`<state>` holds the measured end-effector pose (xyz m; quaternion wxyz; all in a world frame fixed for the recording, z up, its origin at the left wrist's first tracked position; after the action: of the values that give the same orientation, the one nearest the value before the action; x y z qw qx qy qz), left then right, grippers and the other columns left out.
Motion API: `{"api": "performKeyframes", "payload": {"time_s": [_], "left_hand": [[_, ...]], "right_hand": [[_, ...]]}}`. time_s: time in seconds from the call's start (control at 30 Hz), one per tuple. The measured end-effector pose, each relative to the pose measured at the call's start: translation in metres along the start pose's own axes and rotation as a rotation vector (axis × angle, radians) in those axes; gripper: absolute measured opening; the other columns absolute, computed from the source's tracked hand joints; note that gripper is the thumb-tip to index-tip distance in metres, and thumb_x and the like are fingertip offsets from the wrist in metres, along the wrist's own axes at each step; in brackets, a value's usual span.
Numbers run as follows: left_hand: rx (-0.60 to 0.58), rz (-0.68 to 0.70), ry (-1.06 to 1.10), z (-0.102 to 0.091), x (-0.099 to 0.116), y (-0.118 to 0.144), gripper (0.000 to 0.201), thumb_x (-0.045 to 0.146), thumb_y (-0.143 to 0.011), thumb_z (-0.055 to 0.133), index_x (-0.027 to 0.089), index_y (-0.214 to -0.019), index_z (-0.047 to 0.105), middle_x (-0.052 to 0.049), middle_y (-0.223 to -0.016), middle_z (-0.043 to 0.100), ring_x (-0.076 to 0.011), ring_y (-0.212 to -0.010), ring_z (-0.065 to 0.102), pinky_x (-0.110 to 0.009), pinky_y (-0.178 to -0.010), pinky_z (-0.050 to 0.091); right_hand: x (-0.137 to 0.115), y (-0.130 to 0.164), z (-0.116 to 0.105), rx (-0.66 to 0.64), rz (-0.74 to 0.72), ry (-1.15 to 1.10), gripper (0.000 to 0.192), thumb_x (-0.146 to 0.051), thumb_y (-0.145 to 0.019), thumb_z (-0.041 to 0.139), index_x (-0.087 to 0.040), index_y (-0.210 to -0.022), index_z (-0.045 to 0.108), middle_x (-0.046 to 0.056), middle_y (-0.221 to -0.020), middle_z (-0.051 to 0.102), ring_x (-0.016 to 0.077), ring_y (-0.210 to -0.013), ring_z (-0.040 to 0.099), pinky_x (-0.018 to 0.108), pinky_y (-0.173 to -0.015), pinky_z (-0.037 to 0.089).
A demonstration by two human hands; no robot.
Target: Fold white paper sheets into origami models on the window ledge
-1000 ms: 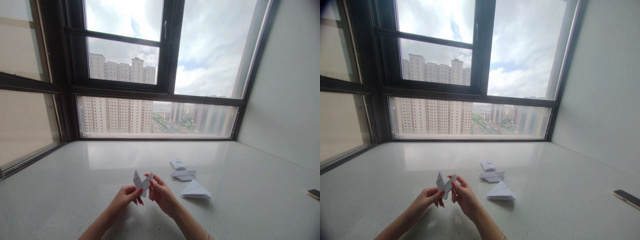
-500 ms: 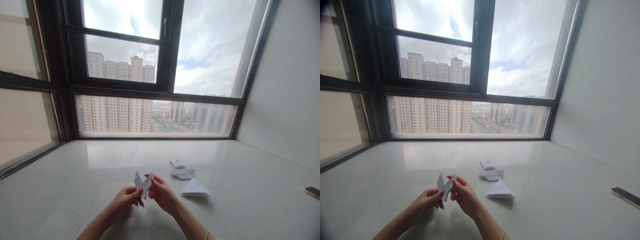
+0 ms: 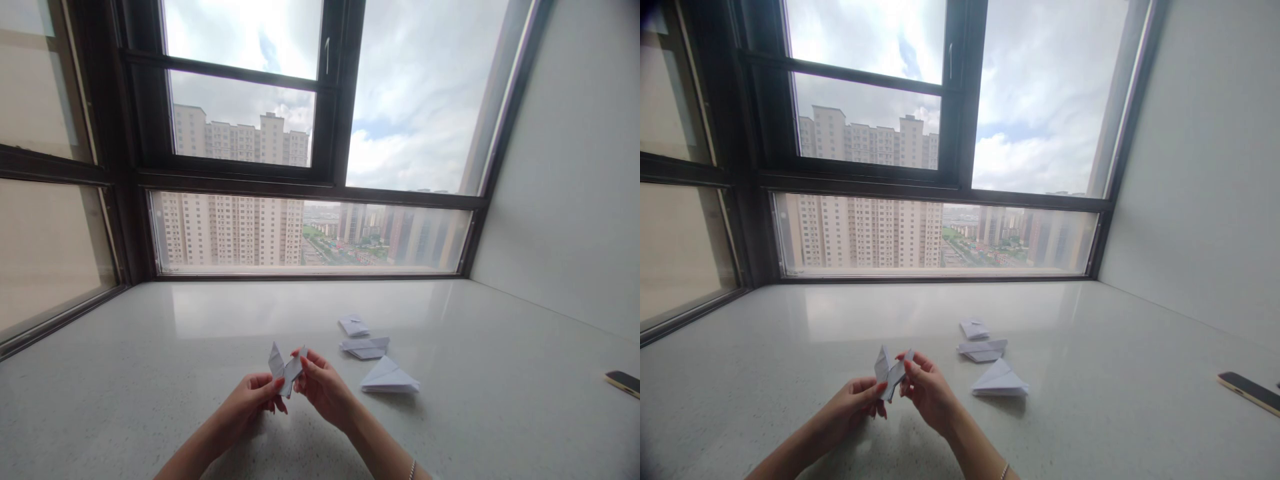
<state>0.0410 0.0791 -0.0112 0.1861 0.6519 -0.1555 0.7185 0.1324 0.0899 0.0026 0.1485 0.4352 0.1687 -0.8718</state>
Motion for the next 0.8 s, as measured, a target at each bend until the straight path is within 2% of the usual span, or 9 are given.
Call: {"api": "performKeyframes", "payload": {"time_s": [0.3, 0.57, 0.8], "left_hand": [[0.035, 0.005, 0.011, -0.001, -0.001, -0.002, 0.039, 0.051, -0.059, 0.062, 0.012, -0.061, 0.059, 0.003, -0.047, 0.052, -0.0092, -0.048, 0.046, -0.021, -0.048, 0.029], [0.097, 0.090, -0.172, -0.004, 0.008, -0.003, 0.044, 0.054, -0.063, 0.056, 0.011, -0.066, 0.062, -0.001, -0.052, 0.060, -0.0114, -0.050, 0.049, -0.023, -0.052, 0.033], [0.119, 0.139, -0.210, 0.000, 0.018, 0.002, 0.038, 0.049, -0.066, 0.056, 0.012, -0.065, 0.062, -0.001, -0.055, 0.061, -0.0122, -0.052, 0.051, -0.022, -0.052, 0.034]], "right_hand": [[-0.004, 0.000, 0.001, 0.033, -0.018, 0.028, 0.023, -0.034, -0.063, 0.067, -0.016, -0.072, 0.056, -0.004, -0.058, 0.051, 0.0050, -0.047, 0.042, 0.019, -0.048, 0.032], [-0.001, -0.002, -0.005, 0.112, -0.038, 0.239, 0.039, -0.041, -0.057, 0.070, -0.016, -0.082, 0.055, -0.005, -0.055, 0.051, 0.0053, -0.044, 0.041, 0.018, -0.045, 0.032], [0.002, -0.005, -0.002, 0.044, -0.063, 0.428, 0.036, -0.047, -0.059, 0.065, -0.013, -0.066, 0.056, -0.003, -0.051, 0.052, 0.0067, -0.044, 0.044, 0.019, -0.042, 0.033]]}}
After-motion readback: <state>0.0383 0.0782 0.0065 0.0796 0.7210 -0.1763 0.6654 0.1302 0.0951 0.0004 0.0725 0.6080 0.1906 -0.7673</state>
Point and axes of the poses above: each hand's wrist, its own y-axis away from the middle knuckle, its own z-axis out of the palm, x = y × z, the point moved 8 cm from there along -y, towards the middle knuckle
